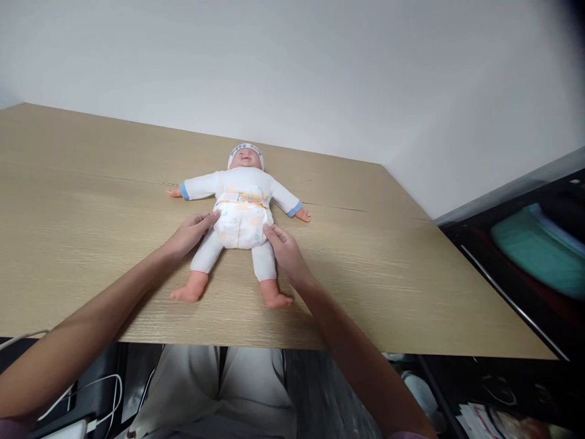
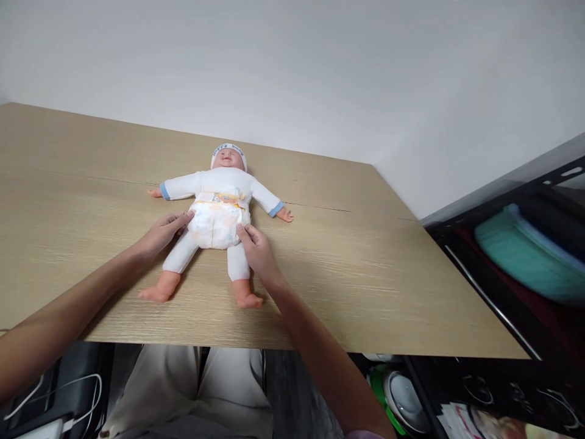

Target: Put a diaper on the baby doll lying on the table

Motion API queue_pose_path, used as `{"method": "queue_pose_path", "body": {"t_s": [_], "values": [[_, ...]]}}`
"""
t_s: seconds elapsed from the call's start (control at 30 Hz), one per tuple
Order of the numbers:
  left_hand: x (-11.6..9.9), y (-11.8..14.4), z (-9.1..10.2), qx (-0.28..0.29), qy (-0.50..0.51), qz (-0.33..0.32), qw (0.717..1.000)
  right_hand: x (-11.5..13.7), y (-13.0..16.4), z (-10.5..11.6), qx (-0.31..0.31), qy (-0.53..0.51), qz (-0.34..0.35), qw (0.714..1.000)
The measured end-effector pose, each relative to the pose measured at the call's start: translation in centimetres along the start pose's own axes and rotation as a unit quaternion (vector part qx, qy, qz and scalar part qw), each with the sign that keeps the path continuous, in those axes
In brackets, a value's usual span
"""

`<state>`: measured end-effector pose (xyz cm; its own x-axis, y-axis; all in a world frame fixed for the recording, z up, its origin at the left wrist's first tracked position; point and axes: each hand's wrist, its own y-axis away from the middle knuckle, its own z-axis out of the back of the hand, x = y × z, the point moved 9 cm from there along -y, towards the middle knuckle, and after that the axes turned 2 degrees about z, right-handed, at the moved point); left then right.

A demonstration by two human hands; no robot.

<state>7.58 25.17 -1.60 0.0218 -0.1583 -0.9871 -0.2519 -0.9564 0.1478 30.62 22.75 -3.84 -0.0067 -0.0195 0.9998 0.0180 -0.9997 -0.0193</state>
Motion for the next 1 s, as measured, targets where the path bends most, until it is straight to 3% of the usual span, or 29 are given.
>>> {"method": "queue_pose_path", "body": {"t_s": [0.57, 0.77, 1.0], "values": [[0.1, -0.1, 0.1, 0.011, -0.018, -0.011, 1.000, 0.6, 0.1, -0.3, 0.012, 0.026, 0.030, 0.999], [-0.1, 0.0, -0.7, 0.041, -0.106, -0.043, 0.993, 2.3, 1.1, -0.7, 0.020, 0.108, 0.071, 0.991], [-0.5, 0.1, -0.2, 0.000, -0.233, -0.113, 0.966, 3.1, 1.6, -0.8, 0.020, 0.206, 0.093, 0.974]]}}
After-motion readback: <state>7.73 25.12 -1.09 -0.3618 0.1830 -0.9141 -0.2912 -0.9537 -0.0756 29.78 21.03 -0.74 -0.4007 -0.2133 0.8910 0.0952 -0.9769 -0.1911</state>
